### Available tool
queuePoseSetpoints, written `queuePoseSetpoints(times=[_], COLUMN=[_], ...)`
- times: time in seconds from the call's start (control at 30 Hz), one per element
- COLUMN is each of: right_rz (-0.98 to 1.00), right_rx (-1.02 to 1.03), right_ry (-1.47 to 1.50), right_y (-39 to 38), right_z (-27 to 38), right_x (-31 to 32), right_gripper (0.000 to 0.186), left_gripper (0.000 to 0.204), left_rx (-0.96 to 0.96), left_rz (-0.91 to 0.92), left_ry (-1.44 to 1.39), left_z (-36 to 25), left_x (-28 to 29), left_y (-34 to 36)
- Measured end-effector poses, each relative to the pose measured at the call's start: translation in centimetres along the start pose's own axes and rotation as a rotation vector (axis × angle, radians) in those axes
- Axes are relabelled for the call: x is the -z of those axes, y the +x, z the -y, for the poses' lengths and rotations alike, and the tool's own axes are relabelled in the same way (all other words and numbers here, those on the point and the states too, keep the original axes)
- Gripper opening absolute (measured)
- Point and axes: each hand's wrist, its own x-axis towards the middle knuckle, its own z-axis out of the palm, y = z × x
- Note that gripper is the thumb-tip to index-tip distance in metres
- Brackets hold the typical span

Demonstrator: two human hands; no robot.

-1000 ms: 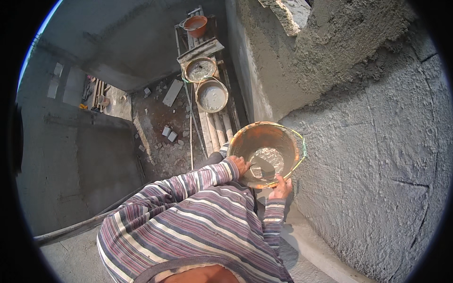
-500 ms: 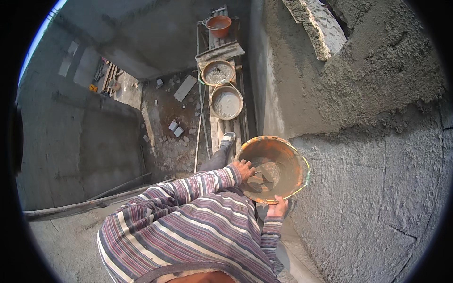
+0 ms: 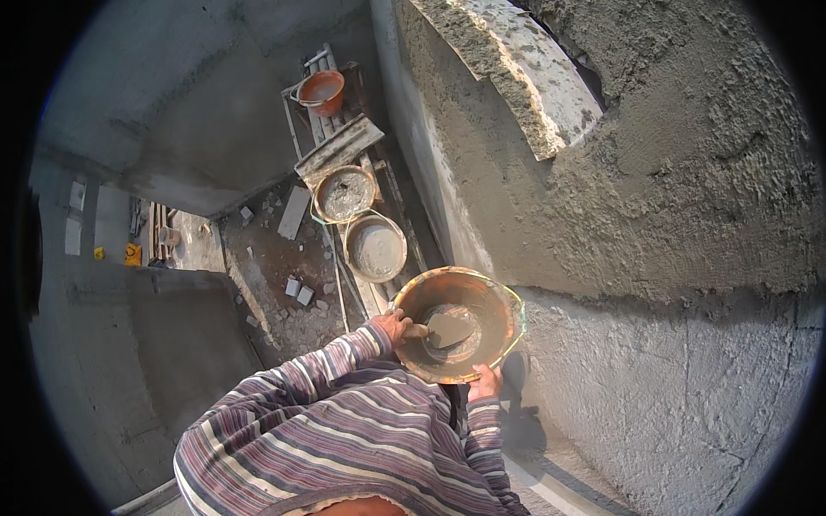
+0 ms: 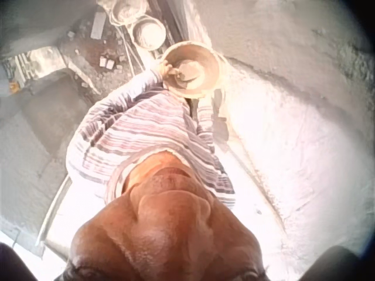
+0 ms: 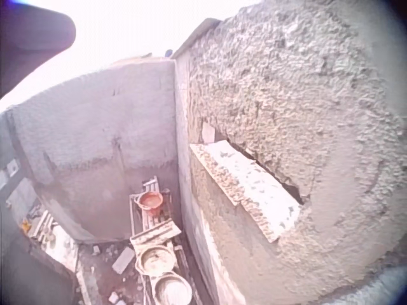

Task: The person applies mortar to a concrete wall using a trowel and a bucket while standing on a scaffold.

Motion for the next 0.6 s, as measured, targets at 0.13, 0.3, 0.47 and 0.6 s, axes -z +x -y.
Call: queuePoseSetpoints(times=[0.13, 0.3, 0.47, 0.6], right_rz=[0.016, -0.005, 0.037, 0.11], right_rx=[0.036, 0.006, 0.041, 0.009], right_ry=[0.043, 0.082, 0.028, -0.018], right_y=[-0.8, -0.6, -1.3, -0.9], right_z=[0.2, -0.6, 0.6, 1.4], right_x=[-3.1, -1.5, 1.7, 5.4], right_gripper=[0.052, 0.055, 0.055, 0.056], left_gripper=[0.051, 0.046, 0.043, 0.043], left_rx=[0.051, 0.035, 0.067, 0.028], left_rz=[0.02, -0.121, -0.195, -0.185], left_ry=[0.061, -0.017, -0.104, -0.1], left_z=[0.9, -0.2, -3.3, -4.4], left_x=[1.6, 1.9, 0.5, -1.6], left_y=[0.7, 1.1, -0.7, -1.3])
